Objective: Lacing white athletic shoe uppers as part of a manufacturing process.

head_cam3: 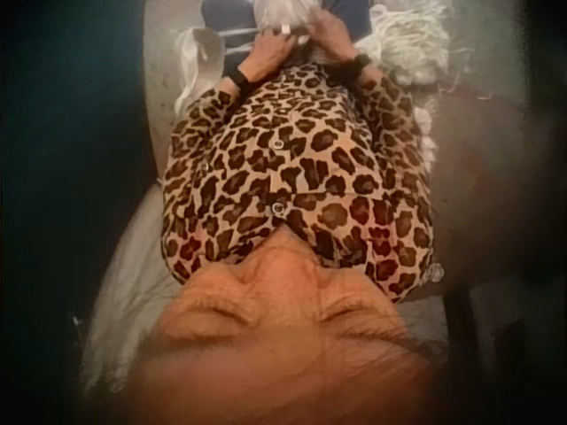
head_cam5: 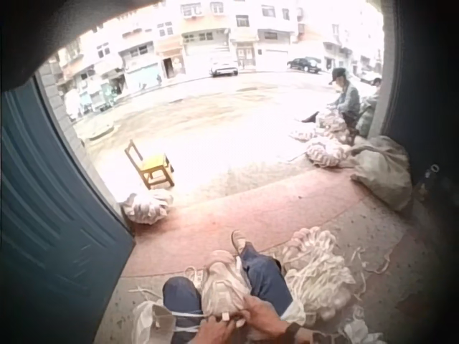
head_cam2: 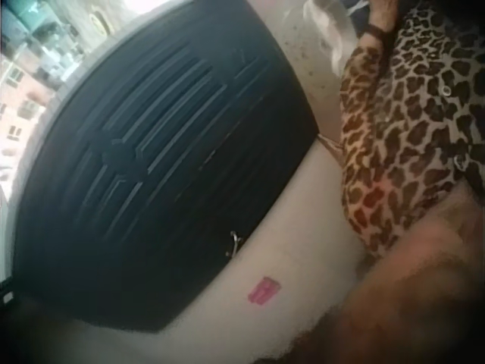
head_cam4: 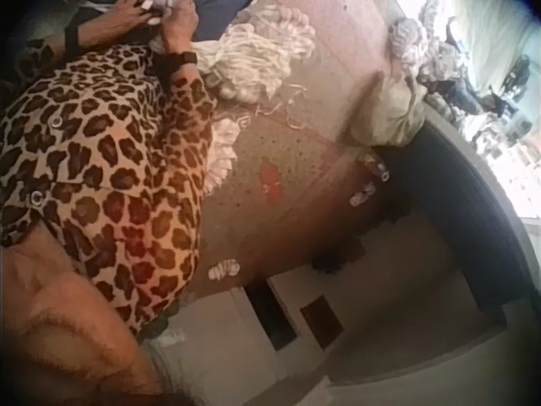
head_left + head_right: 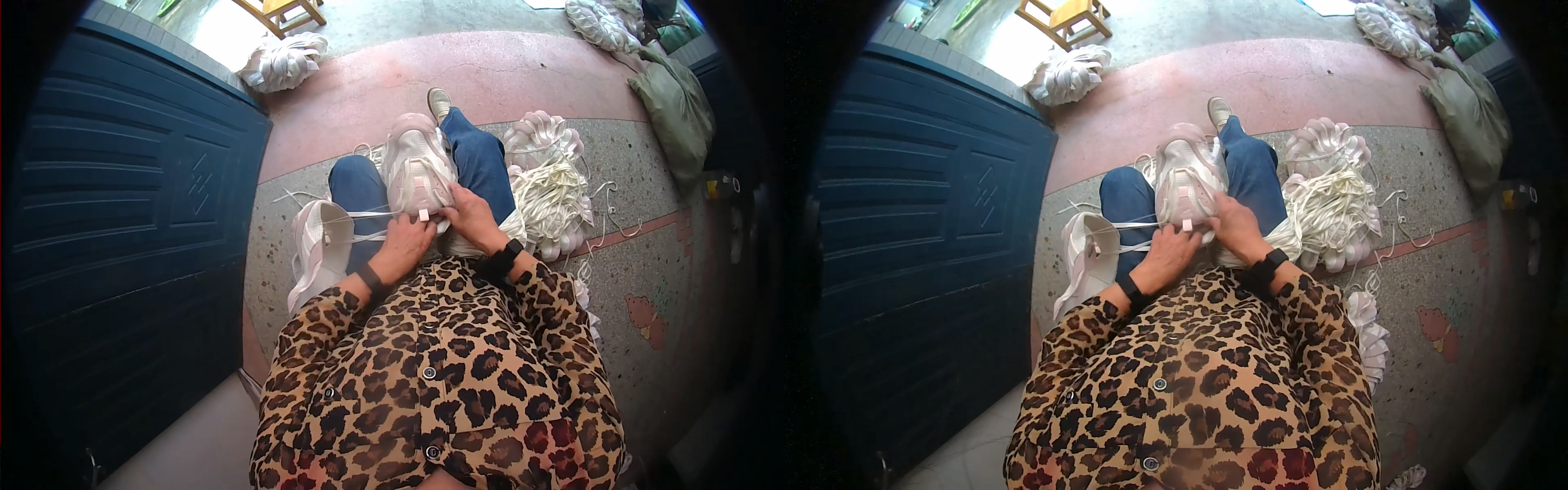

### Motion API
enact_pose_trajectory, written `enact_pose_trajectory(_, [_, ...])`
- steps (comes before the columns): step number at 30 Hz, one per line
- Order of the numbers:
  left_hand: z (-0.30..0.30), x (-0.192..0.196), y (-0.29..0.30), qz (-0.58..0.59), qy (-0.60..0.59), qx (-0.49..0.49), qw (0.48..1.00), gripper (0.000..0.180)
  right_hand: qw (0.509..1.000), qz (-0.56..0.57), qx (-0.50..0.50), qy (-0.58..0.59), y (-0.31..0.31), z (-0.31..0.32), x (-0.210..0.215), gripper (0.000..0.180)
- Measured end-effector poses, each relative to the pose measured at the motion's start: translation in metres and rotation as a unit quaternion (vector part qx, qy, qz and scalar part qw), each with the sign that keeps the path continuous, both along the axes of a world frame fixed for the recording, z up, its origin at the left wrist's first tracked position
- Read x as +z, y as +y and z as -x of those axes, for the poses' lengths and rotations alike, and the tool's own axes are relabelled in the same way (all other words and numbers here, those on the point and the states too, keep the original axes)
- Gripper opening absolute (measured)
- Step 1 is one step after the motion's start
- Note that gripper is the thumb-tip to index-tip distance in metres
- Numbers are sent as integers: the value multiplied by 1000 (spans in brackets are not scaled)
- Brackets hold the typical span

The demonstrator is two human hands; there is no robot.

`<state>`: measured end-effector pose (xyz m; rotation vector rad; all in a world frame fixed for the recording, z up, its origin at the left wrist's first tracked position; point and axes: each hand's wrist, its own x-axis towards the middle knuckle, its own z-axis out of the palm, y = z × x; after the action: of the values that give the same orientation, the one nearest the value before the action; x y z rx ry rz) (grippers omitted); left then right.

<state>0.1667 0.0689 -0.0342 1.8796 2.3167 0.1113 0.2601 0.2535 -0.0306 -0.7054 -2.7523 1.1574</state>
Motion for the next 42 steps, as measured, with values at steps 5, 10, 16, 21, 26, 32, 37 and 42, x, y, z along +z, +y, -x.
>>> enact_pose_trajectory(5, [4, -9, 11, -12, -9, 12, 1000, 29, 993, -30, 21, -115, 12, 22, 12, 42])
enact_pose_trajectory(10, [-3, -9, 18, 0, -12, 20, 1000, 24, 986, -64, 32, -152, 6, 33, 18, 30])
enact_pose_trajectory(16, [-1, -10, 8, -53, -26, -21, 998, 19, 994, -24, 22, -109, 8, 11, 1, 34])
enact_pose_trajectory(21, [20, 18, -13, -65, -39, -52, 996, 13, 999, -13, 14, -50, -4, -2, -8, 40])
enact_pose_trajectory(26, [23, 59, -33, -104, -224, 85, 965, 7, 998, 9, 60, -14, 1, -4, 11, 51])
enact_pose_trajectory(32, [19, 114, -18, -116, -471, 157, 861, 10, 973, 17, 223, 54, 9, -4, 56, 38])
enact_pose_trajectory(37, [29, 158, 9, -99, -500, 98, 855, 11, 942, 168, 291, -13, -2, -5, 58, 31])
enact_pose_trajectory(42, [28, 157, 12, -155, -485, 95, 855, 7, 599, 798, 59, 43, 3, 23, 111, 37])
